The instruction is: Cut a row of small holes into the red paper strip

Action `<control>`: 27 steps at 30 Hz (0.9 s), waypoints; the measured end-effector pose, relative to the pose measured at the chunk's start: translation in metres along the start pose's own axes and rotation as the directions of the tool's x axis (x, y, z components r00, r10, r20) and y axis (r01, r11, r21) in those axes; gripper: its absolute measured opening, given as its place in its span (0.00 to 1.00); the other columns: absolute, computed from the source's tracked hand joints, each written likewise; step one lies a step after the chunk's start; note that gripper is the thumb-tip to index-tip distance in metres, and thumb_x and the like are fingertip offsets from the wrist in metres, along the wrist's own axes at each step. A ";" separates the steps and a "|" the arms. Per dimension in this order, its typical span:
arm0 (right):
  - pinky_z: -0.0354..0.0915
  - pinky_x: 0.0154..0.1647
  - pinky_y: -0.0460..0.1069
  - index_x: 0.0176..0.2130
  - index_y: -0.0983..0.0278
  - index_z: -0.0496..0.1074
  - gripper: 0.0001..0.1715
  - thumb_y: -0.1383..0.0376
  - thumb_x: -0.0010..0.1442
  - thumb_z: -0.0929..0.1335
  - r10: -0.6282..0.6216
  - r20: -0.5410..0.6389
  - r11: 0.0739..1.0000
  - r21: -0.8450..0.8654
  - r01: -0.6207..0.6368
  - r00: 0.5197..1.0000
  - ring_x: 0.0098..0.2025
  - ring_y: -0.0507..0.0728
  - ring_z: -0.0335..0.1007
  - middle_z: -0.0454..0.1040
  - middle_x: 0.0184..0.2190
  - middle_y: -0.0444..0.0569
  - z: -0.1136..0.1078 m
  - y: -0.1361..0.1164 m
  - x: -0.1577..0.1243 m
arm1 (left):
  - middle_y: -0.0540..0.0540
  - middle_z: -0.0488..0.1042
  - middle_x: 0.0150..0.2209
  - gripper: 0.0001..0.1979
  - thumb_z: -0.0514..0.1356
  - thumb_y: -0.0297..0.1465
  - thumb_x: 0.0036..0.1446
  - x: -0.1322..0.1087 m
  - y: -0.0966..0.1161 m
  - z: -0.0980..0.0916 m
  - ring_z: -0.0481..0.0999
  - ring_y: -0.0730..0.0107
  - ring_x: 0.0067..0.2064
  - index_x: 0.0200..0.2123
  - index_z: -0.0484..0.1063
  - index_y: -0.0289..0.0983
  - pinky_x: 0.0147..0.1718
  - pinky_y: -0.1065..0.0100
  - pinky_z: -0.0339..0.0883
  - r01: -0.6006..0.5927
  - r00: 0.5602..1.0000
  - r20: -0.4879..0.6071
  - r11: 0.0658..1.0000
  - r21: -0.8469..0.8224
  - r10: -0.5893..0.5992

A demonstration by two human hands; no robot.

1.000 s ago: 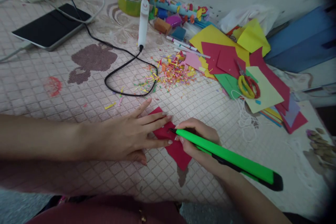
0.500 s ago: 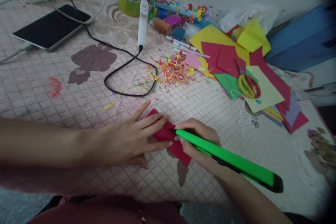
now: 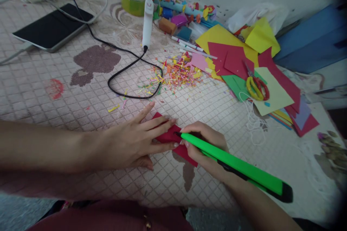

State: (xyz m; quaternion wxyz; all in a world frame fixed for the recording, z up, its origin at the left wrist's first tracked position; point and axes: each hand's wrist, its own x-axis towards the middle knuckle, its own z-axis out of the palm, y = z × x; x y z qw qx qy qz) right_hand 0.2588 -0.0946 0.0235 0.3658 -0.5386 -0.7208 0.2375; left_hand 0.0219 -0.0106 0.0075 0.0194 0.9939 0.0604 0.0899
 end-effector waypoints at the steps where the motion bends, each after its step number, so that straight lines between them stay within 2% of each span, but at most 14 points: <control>1: 0.74 0.37 0.45 0.42 0.59 0.74 0.16 0.75 0.56 0.68 -0.004 -0.004 1.000 -0.005 0.004 1.000 0.35 0.51 0.80 0.81 0.35 0.42 0.000 0.000 0.000 | 0.37 0.66 0.69 0.37 0.68 0.56 0.55 0.000 0.001 0.000 0.67 0.48 0.68 0.64 0.69 0.50 0.68 0.33 0.52 0.009 1.000 0.003 1.000 0.003 -0.009; 10: 0.74 0.38 0.45 0.42 0.60 0.74 0.16 0.75 0.56 0.68 0.004 -0.002 1.000 0.001 -0.004 1.000 0.35 0.51 0.79 0.81 0.35 0.42 0.001 0.001 -0.001 | 0.40 0.67 0.68 0.37 0.68 0.57 0.55 -0.001 0.002 0.001 0.66 0.51 0.68 0.65 0.67 0.53 0.69 0.33 0.48 0.042 0.999 0.013 0.999 0.016 -0.042; 16: 0.74 0.38 0.45 0.42 0.59 0.74 0.15 0.75 0.56 0.68 0.002 -0.005 1.000 0.014 -0.002 1.000 0.35 0.51 0.79 0.81 0.35 0.41 0.001 0.003 0.000 | 0.40 0.69 0.65 0.39 0.70 0.55 0.53 -0.001 0.008 0.001 0.69 0.47 0.65 0.65 0.66 0.54 0.67 0.32 0.53 0.048 0.999 -0.005 0.998 0.027 -0.047; 20: 0.74 0.37 0.46 0.42 0.58 0.74 0.17 0.76 0.56 0.68 0.007 -0.005 1.000 0.021 -0.007 1.000 0.35 0.52 0.79 0.81 0.35 0.41 0.001 0.005 -0.001 | 0.40 0.67 0.67 0.35 0.70 0.53 0.54 -0.002 0.006 0.002 0.67 0.48 0.67 0.63 0.69 0.53 0.67 0.33 0.53 0.035 0.999 -0.005 0.999 -0.014 -0.035; 27: 0.74 0.35 0.46 0.43 0.58 0.74 0.18 0.76 0.56 0.67 -0.014 0.014 1.000 0.006 0.014 1.000 0.34 0.52 0.79 0.81 0.35 0.41 -0.001 0.005 -0.001 | 0.43 0.65 0.69 0.34 0.67 0.55 0.57 -0.003 0.006 0.002 0.66 0.50 0.67 0.64 0.68 0.54 0.69 0.31 0.44 0.055 0.998 0.009 0.998 -0.010 -0.055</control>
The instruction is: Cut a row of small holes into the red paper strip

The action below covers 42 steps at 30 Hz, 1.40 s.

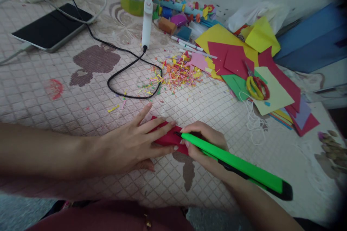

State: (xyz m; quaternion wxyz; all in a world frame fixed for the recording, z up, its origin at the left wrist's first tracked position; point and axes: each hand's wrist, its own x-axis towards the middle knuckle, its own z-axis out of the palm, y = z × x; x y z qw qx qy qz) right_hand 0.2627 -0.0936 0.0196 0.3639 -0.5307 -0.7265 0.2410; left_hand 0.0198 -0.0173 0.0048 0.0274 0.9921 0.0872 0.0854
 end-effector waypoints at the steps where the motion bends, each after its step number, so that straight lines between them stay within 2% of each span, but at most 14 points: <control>1: 0.74 0.35 0.46 0.43 0.58 0.74 0.18 0.76 0.56 0.67 0.002 0.002 1.000 0.000 -0.002 1.000 0.34 0.52 0.79 0.81 0.35 0.41 0.000 0.000 0.000 | 0.44 0.65 0.69 0.34 0.67 0.55 0.57 0.000 0.000 0.000 0.66 0.50 0.67 0.64 0.68 0.55 0.70 0.31 0.43 0.006 1.000 0.001 1.000 0.001 -0.006; 7: 0.74 0.35 0.46 0.43 0.58 0.74 0.17 0.75 0.56 0.68 0.017 0.003 1.000 0.008 -0.017 1.000 0.33 0.52 0.79 0.81 0.35 0.42 0.000 -0.002 -0.001 | 0.44 0.64 0.69 0.33 0.66 0.55 0.58 -0.001 0.001 -0.001 0.66 0.50 0.67 0.64 0.68 0.57 0.69 0.30 0.42 0.013 1.000 0.003 1.000 0.009 -0.013; 13: 0.73 0.34 0.46 0.43 0.59 0.74 0.16 0.74 0.56 0.68 0.028 -0.020 1.000 0.002 -0.028 0.999 0.32 0.51 0.77 0.80 0.34 0.42 0.002 -0.003 -0.003 | 0.42 0.64 0.69 0.34 0.67 0.55 0.57 -0.001 0.003 0.000 0.68 0.50 0.66 0.65 0.67 0.56 0.68 0.29 0.47 0.015 1.000 0.001 1.000 0.011 -0.015; 18: 0.73 0.35 0.47 0.43 0.58 0.74 0.17 0.74 0.56 0.68 0.042 -0.017 0.999 0.022 -0.041 0.999 0.33 0.53 0.77 0.80 0.34 0.42 0.002 -0.002 -0.003 | 0.42 0.65 0.69 0.33 0.67 0.53 0.58 0.000 0.001 -0.002 0.67 0.49 0.66 0.64 0.68 0.54 0.69 0.30 0.44 0.008 1.000 -0.001 1.000 -0.003 -0.008; 24: 0.73 0.35 0.48 0.44 0.57 0.74 0.17 0.74 0.56 0.69 0.056 -0.014 0.998 0.023 -0.055 0.998 0.32 0.52 0.76 0.80 0.35 0.42 0.003 0.000 -0.005 | 0.40 0.65 0.69 0.36 0.69 0.52 0.57 0.002 -0.008 -0.005 0.67 0.52 0.68 0.65 0.68 0.48 0.72 0.38 0.42 -0.064 0.998 -0.029 0.997 -0.044 0.063; 29: 0.73 0.36 0.47 0.44 0.58 0.74 0.16 0.73 0.58 0.69 0.041 -0.026 0.999 0.010 -0.040 0.999 0.33 0.52 0.77 0.80 0.36 0.42 0.003 0.000 -0.007 | 0.39 0.65 0.69 0.36 0.69 0.53 0.57 0.002 -0.007 -0.005 0.68 0.51 0.67 0.65 0.68 0.49 0.70 0.33 0.45 -0.039 0.999 0.003 0.998 -0.038 0.039; 35: 0.73 0.36 0.47 0.44 0.58 0.74 0.17 0.74 0.57 0.68 0.018 -0.071 1.000 -0.009 -0.019 0.997 0.35 0.52 0.78 0.81 0.36 0.42 0.006 0.001 -0.007 | 0.40 0.63 0.70 0.37 0.68 0.53 0.58 0.002 -0.005 -0.004 0.66 0.51 0.69 0.66 0.66 0.49 0.71 0.32 0.40 -0.028 1.000 0.012 0.999 -0.030 0.029; 42: 0.73 0.34 0.47 0.44 0.59 0.74 0.16 0.74 0.56 0.68 0.037 -0.070 0.999 -0.004 -0.038 0.997 0.33 0.52 0.79 0.80 0.35 0.43 0.008 0.001 -0.010 | 0.41 0.64 0.70 0.35 0.68 0.52 0.58 0.001 -0.005 -0.005 0.66 0.52 0.68 0.65 0.68 0.50 0.71 0.32 0.38 -0.019 1.000 0.004 0.999 -0.033 0.019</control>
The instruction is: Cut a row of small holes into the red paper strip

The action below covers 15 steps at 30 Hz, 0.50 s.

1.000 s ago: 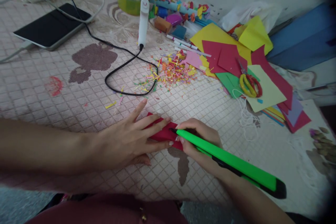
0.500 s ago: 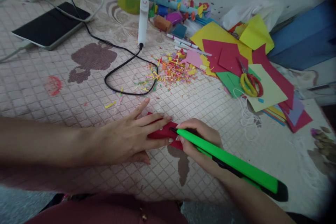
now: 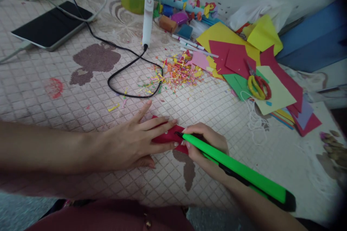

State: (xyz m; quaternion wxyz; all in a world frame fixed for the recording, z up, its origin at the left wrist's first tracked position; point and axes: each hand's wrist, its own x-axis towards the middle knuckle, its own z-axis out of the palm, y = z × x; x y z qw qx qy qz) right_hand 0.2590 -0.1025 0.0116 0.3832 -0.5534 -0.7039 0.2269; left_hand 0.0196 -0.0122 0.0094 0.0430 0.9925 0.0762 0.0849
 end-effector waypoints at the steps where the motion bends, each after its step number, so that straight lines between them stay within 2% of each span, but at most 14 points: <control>1: 0.73 0.34 0.47 0.43 0.59 0.74 0.16 0.74 0.56 0.68 0.004 0.000 1.000 0.000 -0.004 1.000 0.33 0.52 0.79 0.80 0.35 0.43 0.000 0.000 0.000 | 0.41 0.64 0.70 0.34 0.68 0.52 0.59 0.000 0.000 0.000 0.66 0.52 0.68 0.65 0.68 0.50 0.71 0.32 0.38 0.000 1.000 0.001 1.000 0.001 0.000; 9: 0.73 0.35 0.46 0.44 0.58 0.73 0.15 0.73 0.57 0.68 -0.017 -0.012 0.999 -0.033 0.017 1.000 0.33 0.51 0.78 0.80 0.34 0.42 0.001 -0.002 0.000 | 0.40 0.64 0.70 0.35 0.68 0.52 0.58 -0.001 0.000 0.004 0.66 0.52 0.68 0.65 0.67 0.49 0.71 0.31 0.34 0.008 1.000 -0.016 1.000 -0.023 -0.008; 12: 0.73 0.36 0.46 0.43 0.58 0.73 0.14 0.73 0.58 0.68 -0.037 -0.032 0.998 -0.051 0.036 0.999 0.33 0.51 0.78 0.80 0.34 0.42 0.001 -0.004 0.001 | 0.39 0.65 0.70 0.35 0.68 0.52 0.58 -0.001 0.002 0.005 0.66 0.51 0.68 0.65 0.67 0.48 0.70 0.31 0.36 0.011 1.000 -0.024 1.000 -0.025 -0.011; 15: 0.73 0.35 0.46 0.43 0.59 0.73 0.12 0.72 0.59 0.68 -0.052 -0.034 0.996 -0.074 0.049 0.998 0.33 0.51 0.78 0.80 0.34 0.44 0.000 -0.006 0.003 | 0.35 0.65 0.69 0.36 0.67 0.53 0.59 0.001 0.007 0.007 0.67 0.49 0.67 0.66 0.66 0.46 0.68 0.29 0.43 0.030 0.999 -0.029 0.999 -0.014 -0.031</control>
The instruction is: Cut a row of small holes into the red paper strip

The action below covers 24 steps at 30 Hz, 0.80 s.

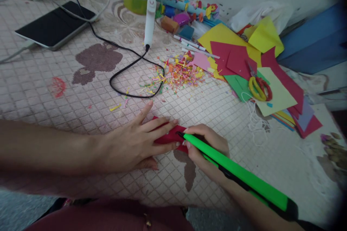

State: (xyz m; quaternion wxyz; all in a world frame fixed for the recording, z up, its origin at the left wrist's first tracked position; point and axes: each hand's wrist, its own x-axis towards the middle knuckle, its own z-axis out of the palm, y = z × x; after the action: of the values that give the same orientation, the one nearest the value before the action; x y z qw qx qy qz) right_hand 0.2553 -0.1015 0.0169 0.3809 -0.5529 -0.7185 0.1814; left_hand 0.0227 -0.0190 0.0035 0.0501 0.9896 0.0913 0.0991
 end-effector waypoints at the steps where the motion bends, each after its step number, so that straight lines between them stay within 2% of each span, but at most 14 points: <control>1: 0.73 0.34 0.46 0.43 0.59 0.73 0.12 0.72 0.60 0.68 -0.006 0.007 1.000 -0.005 0.006 1.000 0.33 0.51 0.78 0.80 0.34 0.44 -0.001 0.000 0.001 | 0.34 0.65 0.69 0.37 0.67 0.54 0.59 0.001 0.002 0.001 0.68 0.47 0.67 0.66 0.66 0.46 0.67 0.27 0.45 0.010 1.000 -0.008 1.000 0.006 -0.010; 5: 0.73 0.35 0.46 0.44 0.59 0.73 0.13 0.72 0.60 0.68 -0.032 0.049 0.999 0.013 0.032 0.998 0.33 0.52 0.78 0.79 0.34 0.44 -0.002 0.002 0.003 | 0.31 0.67 0.67 0.37 0.66 0.55 0.58 0.003 0.006 0.002 0.70 0.44 0.65 0.66 0.67 0.47 0.64 0.27 0.53 0.020 0.999 -0.027 0.999 0.031 -0.020; 8: 0.74 0.36 0.46 0.45 0.59 0.73 0.13 0.72 0.60 0.68 -0.038 0.037 0.999 0.020 0.038 0.999 0.34 0.52 0.78 0.80 0.35 0.44 -0.001 0.003 0.002 | 0.31 0.67 0.66 0.42 0.69 0.56 0.54 0.002 0.003 0.000 0.69 0.43 0.66 0.67 0.64 0.47 0.64 0.29 0.55 -0.020 1.000 -0.010 0.999 0.028 0.020; 14: 0.75 0.37 0.46 0.44 0.59 0.73 0.13 0.72 0.60 0.68 -0.062 0.004 0.998 0.011 0.062 0.998 0.35 0.52 0.79 0.80 0.35 0.45 -0.001 0.002 0.002 | 0.32 0.64 0.69 0.44 0.70 0.56 0.52 -0.001 -0.004 -0.006 0.66 0.46 0.68 0.66 0.67 0.43 0.67 0.33 0.54 -0.061 0.998 0.020 0.997 0.037 0.060; 24: 0.74 0.35 0.45 0.44 0.60 0.73 0.12 0.72 0.60 0.68 -0.057 0.014 0.998 -0.011 0.057 0.998 0.33 0.51 0.79 0.80 0.33 0.45 0.000 0.000 0.003 | 0.32 0.65 0.68 0.44 0.70 0.58 0.50 -0.002 0.001 -0.002 0.67 0.47 0.68 0.65 0.68 0.44 0.68 0.32 0.50 -0.041 0.999 0.003 0.997 0.059 0.041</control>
State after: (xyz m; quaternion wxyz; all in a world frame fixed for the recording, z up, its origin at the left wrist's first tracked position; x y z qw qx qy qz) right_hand 0.2552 -0.0986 0.0179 0.3779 -0.5330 -0.7377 0.1701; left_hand 0.0201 -0.0201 0.0050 0.0189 0.9924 0.0736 0.0967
